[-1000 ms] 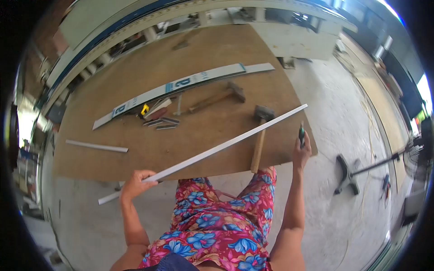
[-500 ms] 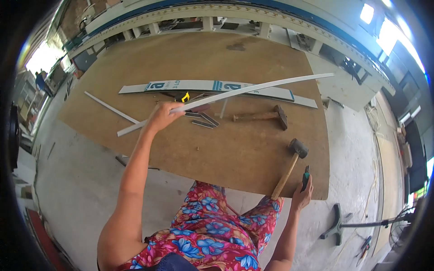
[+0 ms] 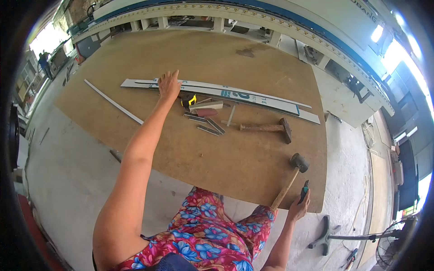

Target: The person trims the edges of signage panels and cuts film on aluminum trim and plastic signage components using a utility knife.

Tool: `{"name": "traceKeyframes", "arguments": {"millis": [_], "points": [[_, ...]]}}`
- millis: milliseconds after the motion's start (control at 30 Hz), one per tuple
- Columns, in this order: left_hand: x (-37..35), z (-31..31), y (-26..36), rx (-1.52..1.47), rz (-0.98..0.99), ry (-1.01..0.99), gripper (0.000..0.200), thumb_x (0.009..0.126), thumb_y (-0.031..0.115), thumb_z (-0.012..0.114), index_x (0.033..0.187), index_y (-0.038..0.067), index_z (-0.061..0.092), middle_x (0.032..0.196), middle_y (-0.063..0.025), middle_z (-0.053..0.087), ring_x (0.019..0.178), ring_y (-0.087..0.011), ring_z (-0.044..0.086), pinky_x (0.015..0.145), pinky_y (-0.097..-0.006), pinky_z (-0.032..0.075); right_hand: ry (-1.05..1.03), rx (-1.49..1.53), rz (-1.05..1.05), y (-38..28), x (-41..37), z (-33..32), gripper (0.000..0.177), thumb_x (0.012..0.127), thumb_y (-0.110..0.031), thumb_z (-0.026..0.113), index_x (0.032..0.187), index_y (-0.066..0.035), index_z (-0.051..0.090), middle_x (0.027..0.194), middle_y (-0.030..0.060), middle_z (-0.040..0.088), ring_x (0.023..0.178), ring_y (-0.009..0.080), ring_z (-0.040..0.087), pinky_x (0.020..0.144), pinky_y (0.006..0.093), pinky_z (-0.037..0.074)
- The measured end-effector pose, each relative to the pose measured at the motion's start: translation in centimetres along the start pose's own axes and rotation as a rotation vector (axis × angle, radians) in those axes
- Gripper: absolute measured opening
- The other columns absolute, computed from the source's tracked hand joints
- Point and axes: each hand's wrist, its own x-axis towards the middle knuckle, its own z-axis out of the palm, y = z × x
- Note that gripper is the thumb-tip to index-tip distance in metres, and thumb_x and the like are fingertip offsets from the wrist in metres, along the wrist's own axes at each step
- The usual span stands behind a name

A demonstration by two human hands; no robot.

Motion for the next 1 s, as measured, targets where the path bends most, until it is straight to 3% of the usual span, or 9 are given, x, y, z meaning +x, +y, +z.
{"name": "traceKeyframes", "arguments": {"millis": [167,367,467,567,667,767,867,933,1000], "points": [[-3.4,-0.1,-2.1,0.014,-0.097,0.013,0.053,0.077,0.024,0.074,0.125,0.017,0.054,0.119,-0.0128,0.052,0.115,-0.0304,0.049,0.095,-0.0456,0.039,-0.018,0.031,0.018,-0.9,-0.1,-0.7,0.052,0.088,-0.018,0.055,0.139,-0.017,0.044,0.117,0.0166,0.059,0.105,0.0362,0.058,0.087,0.0444,0.046],[-11.5,0.9,-9.7,0.244,-0.471,-0.118,0.062,0.077,0.035,0.074,0.129,0.012,0.049,0.121,-0.0152,0.050,0.120,-0.0305,0.045,0.094,-0.0472,0.039,-0.012,0.033,-0.015,-1.0,-0.2,-0.9,0.051,0.089,-0.017,0.055,0.139,-0.017,0.043,0.120,0.0171,0.058,0.107,0.0367,0.057,0.089,0.0440,0.045],[-12.8,-2.2,-10.7,0.315,-0.677,-0.217,0.066,0.077,0.038,0.072,0.131,0.010,0.046,0.120,-0.0154,0.051,0.120,-0.0301,0.047,0.093,-0.0477,0.040,0.013,0.029,-0.029,-0.6,-0.1,-0.5,0.053,0.088,-0.016,0.055,0.139,-0.018,0.043,0.116,0.0160,0.059,0.104,0.0363,0.059,0.084,0.0445,0.047],[-13.2,-1.4,-13.1,0.231,-0.747,-0.401,0.070,0.077,0.039,0.072,0.135,0.012,0.042,0.120,-0.0159,0.051,0.117,-0.0311,0.050,0.094,-0.0475,0.041,0.045,0.026,-0.053,-0.1,0.0,0.0,0.053,0.087,-0.015,0.055,0.139,-0.018,0.043,0.115,0.0151,0.059,0.102,0.0358,0.060,0.082,0.0446,0.048],[-13.1,-1.4,-13.8,0.169,-0.748,-0.448,0.072,0.078,0.035,0.070,0.137,0.010,0.038,0.121,-0.0167,0.051,0.113,-0.0320,0.055,0.096,-0.0468,0.041,0.042,0.022,-0.040,-0.4,-0.1,-0.3,0.052,0.088,-0.015,0.055,0.139,-0.018,0.043,0.115,0.0151,0.059,0.102,0.0357,0.060,0.082,0.0445,0.048],[-12.8,-2.3,-13.4,-0.117,-0.933,-0.372,0.076,0.077,0.027,0.070,0.140,0.008,0.032,0.122,-0.0212,0.050,0.112,-0.0337,0.055,0.096,-0.0462,0.043,0.042,0.033,-0.031,-0.3,-0.1,-0.2,0.052,0.088,-0.015,0.055,0.138,-0.018,0.044,0.116,0.0155,0.059,0.102,0.0361,0.059,0.083,0.0446,0.048],[-15.1,1.6,-14.8,-0.602,-0.865,-0.169,0.079,0.074,0.015,0.067,0.142,0.005,0.027,0.118,-0.0226,0.052,0.108,-0.0302,0.057,0.089,-0.0409,0.048,0.074,0.083,-0.052,0.0,0.0,0.0,0.050,0.088,-0.014,0.055,0.137,-0.014,0.045,0.113,0.0164,0.061,0.103,0.0352,0.060,0.085,0.0441,0.047],[-16.6,0.4,-11.0,-1.001,-0.866,-0.093,0.080,0.073,0.005,0.063,0.143,0.004,0.025,0.113,-0.0202,0.052,0.088,-0.0221,0.061,0.069,-0.0316,0.053,0.117,0.186,-0.052,0.7,0.5,0.4,0.048,0.089,-0.013,0.055,0.136,-0.011,0.046,0.106,0.0149,0.062,0.096,0.0308,0.061,0.080,0.0407,0.047],[-18.1,-4.3,-4.3,-1.178,-0.880,-0.138,0.080,0.076,0.002,0.061,0.145,0.008,0.021,0.082,-0.0079,0.055,0.055,-0.0109,0.050,0.046,-0.0221,0.042,0.177,0.343,-0.019,3.1,1.0,1.4,0.044,0.090,-0.013,0.055,0.133,-0.007,0.048,0.093,0.0112,0.064,0.082,0.0231,0.063,0.070,0.0345,0.049]]}}
